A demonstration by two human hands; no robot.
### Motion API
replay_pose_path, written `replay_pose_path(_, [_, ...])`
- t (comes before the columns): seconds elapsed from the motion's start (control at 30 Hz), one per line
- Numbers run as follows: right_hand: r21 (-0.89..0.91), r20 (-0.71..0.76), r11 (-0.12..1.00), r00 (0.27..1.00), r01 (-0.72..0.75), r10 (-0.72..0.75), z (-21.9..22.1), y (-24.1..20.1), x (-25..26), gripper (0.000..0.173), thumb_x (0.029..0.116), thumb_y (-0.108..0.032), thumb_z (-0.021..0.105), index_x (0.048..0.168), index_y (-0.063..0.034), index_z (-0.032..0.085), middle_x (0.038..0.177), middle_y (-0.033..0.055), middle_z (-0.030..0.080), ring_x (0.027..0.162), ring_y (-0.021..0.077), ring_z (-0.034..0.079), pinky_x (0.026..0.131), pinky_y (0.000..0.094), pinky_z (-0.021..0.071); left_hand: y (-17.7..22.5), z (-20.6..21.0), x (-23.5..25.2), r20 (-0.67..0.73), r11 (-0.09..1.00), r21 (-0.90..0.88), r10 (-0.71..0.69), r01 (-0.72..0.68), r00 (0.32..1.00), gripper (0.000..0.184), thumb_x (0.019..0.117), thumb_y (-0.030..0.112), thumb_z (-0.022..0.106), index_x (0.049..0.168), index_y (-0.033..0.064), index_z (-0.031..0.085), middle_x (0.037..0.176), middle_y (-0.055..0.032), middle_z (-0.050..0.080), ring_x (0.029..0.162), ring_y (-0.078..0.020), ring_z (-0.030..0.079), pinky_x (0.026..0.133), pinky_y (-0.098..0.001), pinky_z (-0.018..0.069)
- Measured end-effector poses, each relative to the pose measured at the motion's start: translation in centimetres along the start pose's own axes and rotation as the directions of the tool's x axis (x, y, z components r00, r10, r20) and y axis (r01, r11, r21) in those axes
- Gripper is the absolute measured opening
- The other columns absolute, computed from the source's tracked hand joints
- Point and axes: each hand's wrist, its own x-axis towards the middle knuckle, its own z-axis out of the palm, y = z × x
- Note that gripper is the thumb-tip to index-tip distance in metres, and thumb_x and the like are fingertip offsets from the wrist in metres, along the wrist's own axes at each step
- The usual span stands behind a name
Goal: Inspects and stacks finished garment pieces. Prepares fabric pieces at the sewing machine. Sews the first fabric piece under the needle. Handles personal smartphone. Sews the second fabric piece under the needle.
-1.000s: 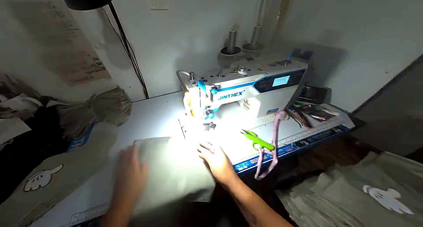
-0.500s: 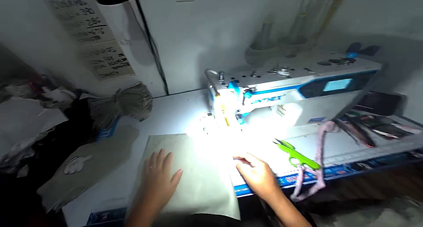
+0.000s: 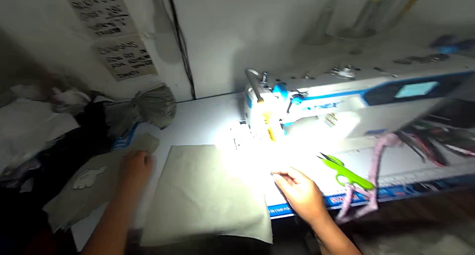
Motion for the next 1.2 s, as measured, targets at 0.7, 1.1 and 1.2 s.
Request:
replay_pose_path(0.7, [-0.014,-0.045,0.994,0.993,-0.112,0.111,-0.6,-0.5,0.9,0.012,0.0979,-0.010,0.066,0.106,-0.0090,0.074,0.106,0.0026,0.072,0.081,0.0038,0.068,0.073,0.0203,0.0583,-0.1,-1.1,0.1,-0.048,0.977,-0.130,-0.178,0.170,0.983,0.029,0.1043,0.016,0.059,0.117,-0.0087,0.067,0.117,-0.0381,0.063,0.115,-0.0596,0.056,0.096,-0.0781,0.0364])
replay_pose_path(1.1, [-0.101,-0.027,0.992,0.997,-0.078,0.076,-0.3,-0.4,0.9,0.012,0.0982,-0.015,0.066,0.105,-0.0110,0.075,0.112,0.0025,0.071,0.087,0.0049,0.068,0.077,0.0228,0.0586,-4.3,-2.0,1.2,0.092,0.697,-0.644,-0.340,0.316,0.936,0.024,0.1023,0.025,0.063,0.117,0.0066,0.058,0.109,-0.0053,0.058,0.094,-0.0111,0.057,0.085,-0.0383,0.0507])
replay_pose_path(1.2, [-0.092,-0.013,0.993,0.998,-0.067,0.066,-0.6,-0.2,1.0,0.013,0.0978,-0.015,0.066,0.107,-0.0098,0.074,0.113,0.0034,0.071,0.093,0.0073,0.069,0.082,0.0265,0.0598,-4.7,-2.5,0.7,0.091,0.549,-0.783,-0.365,0.293,0.927,0.027,0.1045,0.027,0.058,0.125,0.0102,0.055,0.110,-0.0006,0.061,0.094,-0.0068,0.063,0.084,-0.0329,0.0553])
